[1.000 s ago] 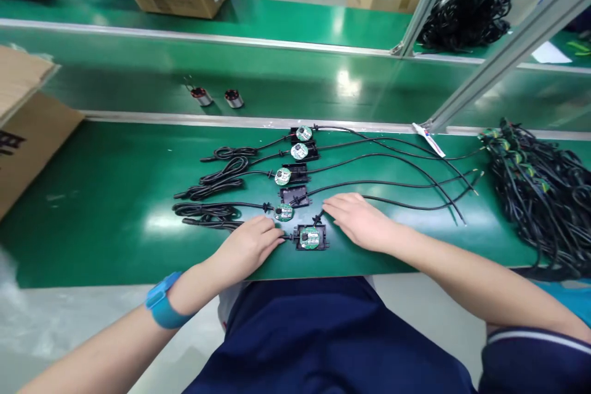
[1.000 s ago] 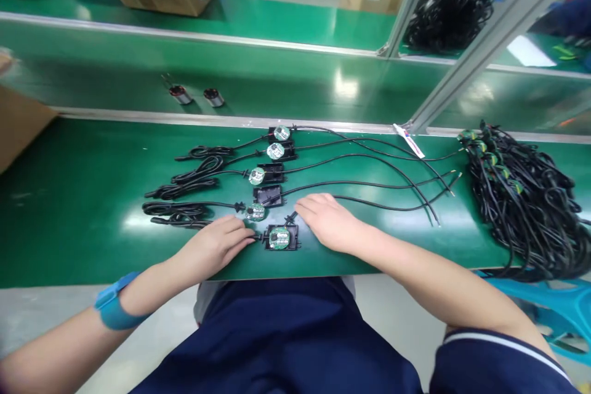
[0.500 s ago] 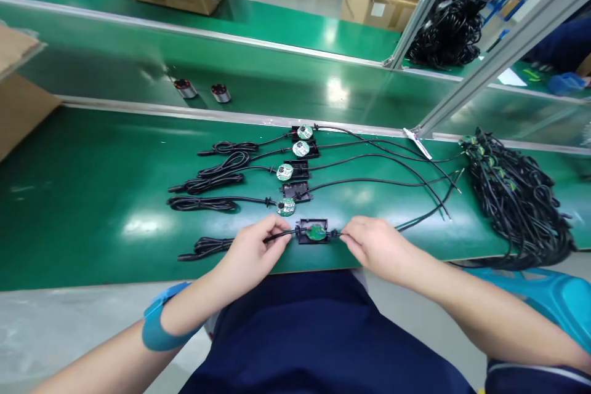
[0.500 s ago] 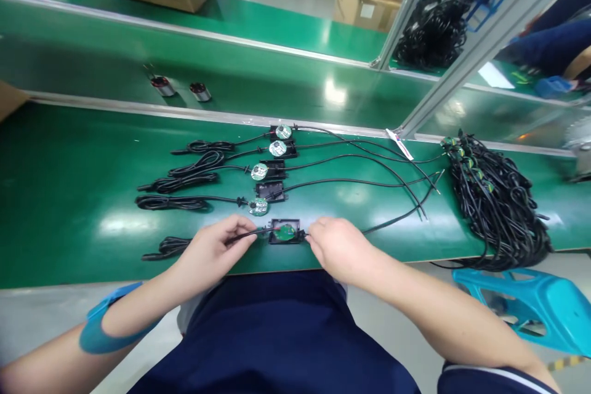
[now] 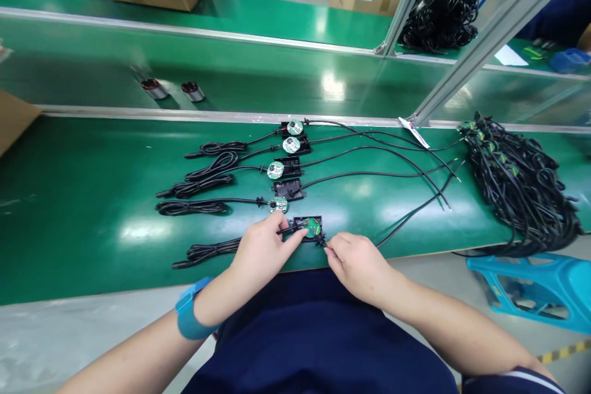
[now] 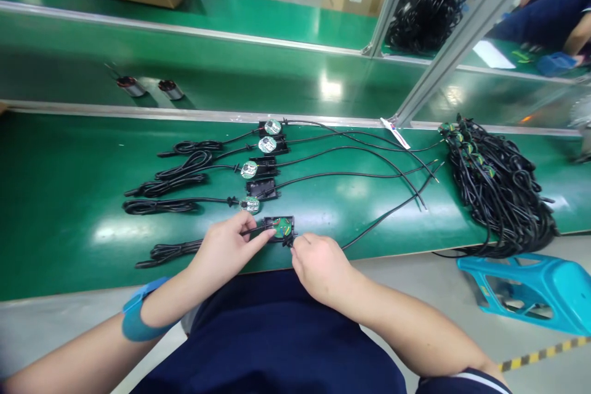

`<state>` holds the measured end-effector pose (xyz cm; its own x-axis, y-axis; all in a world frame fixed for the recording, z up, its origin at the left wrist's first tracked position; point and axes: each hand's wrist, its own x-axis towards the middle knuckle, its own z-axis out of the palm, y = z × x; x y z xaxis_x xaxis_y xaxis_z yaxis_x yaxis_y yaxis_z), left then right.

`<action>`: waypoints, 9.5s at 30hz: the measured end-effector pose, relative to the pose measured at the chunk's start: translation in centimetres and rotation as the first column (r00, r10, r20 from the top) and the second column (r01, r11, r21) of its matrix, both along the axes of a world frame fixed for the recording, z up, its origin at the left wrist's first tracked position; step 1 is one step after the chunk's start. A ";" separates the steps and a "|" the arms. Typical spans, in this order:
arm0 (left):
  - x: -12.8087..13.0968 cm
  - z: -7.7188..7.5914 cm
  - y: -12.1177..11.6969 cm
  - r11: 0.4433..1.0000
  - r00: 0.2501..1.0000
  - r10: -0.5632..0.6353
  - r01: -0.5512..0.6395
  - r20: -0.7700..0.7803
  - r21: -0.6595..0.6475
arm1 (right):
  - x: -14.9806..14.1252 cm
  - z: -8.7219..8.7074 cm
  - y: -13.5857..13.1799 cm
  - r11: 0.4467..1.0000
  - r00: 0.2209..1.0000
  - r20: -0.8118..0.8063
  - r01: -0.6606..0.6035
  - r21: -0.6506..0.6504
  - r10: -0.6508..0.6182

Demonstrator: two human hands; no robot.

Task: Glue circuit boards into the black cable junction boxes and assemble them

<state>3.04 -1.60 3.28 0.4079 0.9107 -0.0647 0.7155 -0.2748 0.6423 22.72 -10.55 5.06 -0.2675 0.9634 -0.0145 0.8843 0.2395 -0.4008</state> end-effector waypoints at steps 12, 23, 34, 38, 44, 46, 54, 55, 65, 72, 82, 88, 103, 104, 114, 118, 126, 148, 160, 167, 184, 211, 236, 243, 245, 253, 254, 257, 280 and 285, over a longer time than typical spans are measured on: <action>1.4 1.0 -0.5 0.999 0.911 -0.015 -0.001 -0.411 -0.040 | 0.3 1.5 2.7 0.982 0.998 -0.004 -0.057 -0.181 0.058; 1.8 0.2 0.2 0.978 0.965 0.047 -0.096 -0.257 -0.183 | 0.3 2.5 4.5 0.960 0.980 0.113 -0.130 -0.249 0.162; 1.8 -0.4 0.3 0.965 0.975 0.053 -0.106 -0.218 -0.241 | 2.5 -1.0 4.5 0.975 0.973 0.076 -0.214 -0.052 0.218; 1.9 -0.3 0.4 0.948 0.979 0.076 -0.130 -0.191 -0.291 | 2.5 -1.5 4.3 0.982 0.980 -0.061 -0.191 -0.010 0.190; 1.7 -0.3 0.3 0.939 0.980 0.078 -0.133 -0.181 -0.317 | 2.2 -1.5 4.8 0.982 0.991 -0.065 -0.121 -0.143 0.113; 1.7 -0.3 0.3 0.940 0.982 0.077 -0.130 -0.174 -0.317 | 2.3 -1.7 4.9 0.979 0.988 -0.111 -0.121 -0.166 0.103; 1.7 -0.3 0.1 0.934 0.986 0.073 -0.120 -0.150 -0.335 | 1.9 -0.4 5.2 0.953 0.994 -0.063 -0.106 -0.284 0.092; 1.6 -0.3 0.1 0.933 0.987 0.072 -0.118 -0.144 -0.340 | 1.7 -0.1 5.1 0.950 0.993 -0.056 -0.115 -0.290 0.103; 1.5 -0.6 0.1 0.932 0.992 0.075 -0.107 -0.104 -0.347 | 0.9 0.3 6.0 0.935 0.999 -0.046 -0.034 -0.354 0.019; 1.2 -0.6 -0.1 0.950 0.994 0.050 -0.076 -0.093 -0.304 | 0.4 1.7 9.3 0.758 0.992 0.096 0.128 -0.640 -0.087; -3.0 -1.0 -2.4 0.984 0.988 -0.154 0.153 0.004 0.086 | 0.1 0.6 8.1 0.821 0.976 0.006 0.187 -0.540 -0.218; -2.0 1.0 -1.1 0.944 0.990 -0.137 0.118 -0.041 -0.307 | -0.1 0.4 7.4 0.845 0.976 -0.034 0.170 -0.507 -0.216; -2.4 0.5 -1.8 0.950 0.919 -0.261 0.299 -0.297 0.090 | 0.1 0.4 7.3 0.877 0.984 -0.053 0.128 -0.463 -0.172; -2.3 0.6 -1.7 0.962 0.930 -0.253 0.271 -0.267 0.035 | 0.0 0.4 7.3 0.878 0.984 -0.047 0.130 -0.461 -0.170; -1.4 0.9 -0.2 0.901 0.998 -0.064 0.048 -0.023 -0.432 | -0.1 0.4 7.2 0.878 0.988 -0.044 0.110 -0.466 -0.147; -1.0 0.9 1.2 0.768 1.000 -0.020 0.014 -0.002 -0.640 | -0.1 0.7 7.3 0.867 0.987 -0.042 0.116 -0.485 -0.155; -0.1 0.7 2.4 0.749 0.994 -0.023 -0.052 -0.105 -0.661 | -0.3 0.7 7.3 0.858 0.984 -0.018 0.143 -0.494 -0.175; 0.5 1.2 3.2 0.762 0.972 -0.190 0.058 -0.137 -0.645 | -3.7 3.2 8.2 0.826 0.954 0.298 0.183 -0.533 -0.019; 0.4 1.8 2.7 0.839 0.935 -0.269 0.109 -0.232 -0.533 | -4.1 2.9 10.1 0.777 0.941 0.336 0.177 -0.605 0.048; 0.7 2.1 1.5 0.909 0.907 -0.265 0.122 -0.326 -0.399 | -4.5 3.3 10.6 0.780 0.929 0.348 0.126 -0.613 0.123; -1.0 -2.7 -3.8 0.784 0.944 -0.239 0.327 -0.229 0.528 | -2.4 -1.1 3.2 0.991 0.988 0.127 0.079 0.107 -0.093; 0.2 -2.9 -4.4 0.783 0.885 -0.210 0.407 -0.415 0.471 | -2.7 -2.8 3.4 0.984 0.987 -0.016 0.159 0.081 -0.158; -4.7 -0.7 -0.2 0.758 0.948 -0.297 0.307 -0.115 0.575 | 0.9 -1.0 6.6 0.968 0.984 -0.152 -0.059 0.243 0.098; -5.0 -0.2 7.7 0.821 0.877 -0.316 0.444 -0.363 0.359 | 0.9 -1.5 14.8 0.994 0.982 0.155 -0.110 -0.007 0.109; -5.2 0.2 7.9 0.849 0.882 -0.332 0.434 -0.333 0.303 | 1.0 -1.3 14.7 0.990 0.982 0.119 -0.141 -0.028 0.144; -4.6 2.5 7.9 0.901 0.951 -0.271 0.305 -0.147 0.308 | 1.8 4.2 12.8 0.923 0.912 -0.385 -0.261 -0.281 0.140; -4.3 2.4 8.0 0.904 0.954 -0.265 0.296 -0.139 0.308 | 1.7 4.6 12.8 0.915 0.914 -0.385 -0.261 -0.307 0.131; -3.5 1.9 8.5 0.930 0.968 -0.244 0.251 -0.057 0.268 | 1.4 4.7 12.6 0.970 0.957 -0.261 -0.177 -0.165 0.130; -0.1 -0.2 8.0 0.998 0.993 -0.037 0.043 -0.112 0.055 | -0.4 1.3 11.4 0.973 0.991 0.074 -0.091 -0.213 0.109; 0.5 0.3 8.1 1.000 0.981 0.017 -0.019 -0.191 -0.005 | -0.7 1.8 12.1 0.962 0.988 0.096 -0.089 -0.258 0.117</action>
